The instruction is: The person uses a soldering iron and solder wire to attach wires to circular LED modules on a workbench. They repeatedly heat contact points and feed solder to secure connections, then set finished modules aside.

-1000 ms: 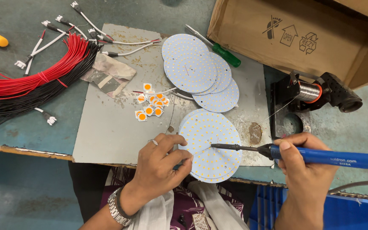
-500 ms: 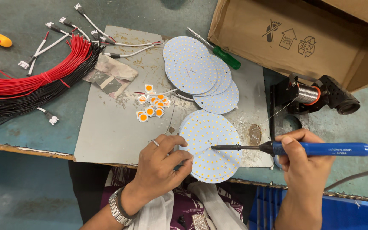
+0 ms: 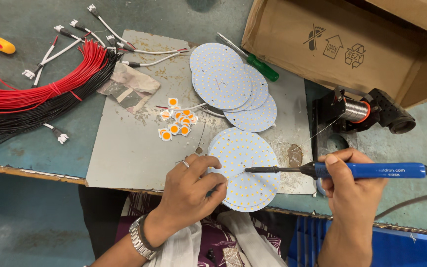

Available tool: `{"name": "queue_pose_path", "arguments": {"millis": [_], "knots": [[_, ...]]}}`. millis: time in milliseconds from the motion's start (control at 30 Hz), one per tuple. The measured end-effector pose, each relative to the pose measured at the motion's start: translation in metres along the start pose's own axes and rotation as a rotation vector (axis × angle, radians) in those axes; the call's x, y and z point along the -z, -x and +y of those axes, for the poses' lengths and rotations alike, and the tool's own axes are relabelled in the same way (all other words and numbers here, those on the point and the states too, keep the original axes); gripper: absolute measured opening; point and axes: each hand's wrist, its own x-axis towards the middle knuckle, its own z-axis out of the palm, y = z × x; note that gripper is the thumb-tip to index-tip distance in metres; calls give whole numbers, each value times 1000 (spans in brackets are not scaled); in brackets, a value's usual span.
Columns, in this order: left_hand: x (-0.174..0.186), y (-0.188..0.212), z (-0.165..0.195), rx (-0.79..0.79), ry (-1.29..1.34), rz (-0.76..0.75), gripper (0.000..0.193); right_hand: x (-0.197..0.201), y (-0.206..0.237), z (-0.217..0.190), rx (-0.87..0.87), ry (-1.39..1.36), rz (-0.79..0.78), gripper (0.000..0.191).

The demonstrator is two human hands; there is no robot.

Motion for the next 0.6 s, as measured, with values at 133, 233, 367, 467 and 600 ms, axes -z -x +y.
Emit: {"name": "queue_pose_path", "arguments": {"millis": [133,233,367,467,600], "knots": [[-1,-3,1,7,-3,-15,10,-1,6,-8,18,87,-2,11],[0,-5,1,3,6,-17,9,-3,11,-13,41,133,-8,11],[4,-2,-4,43,33,47,9,-4,16,-15,114,149,-40,12],[10,2,-19,230,216,-17,9,-4,17,-15,138,150,-51,11],[11,6,-42,478,546,-167,17,-3,19,-12,118,117,-42,12]]}}
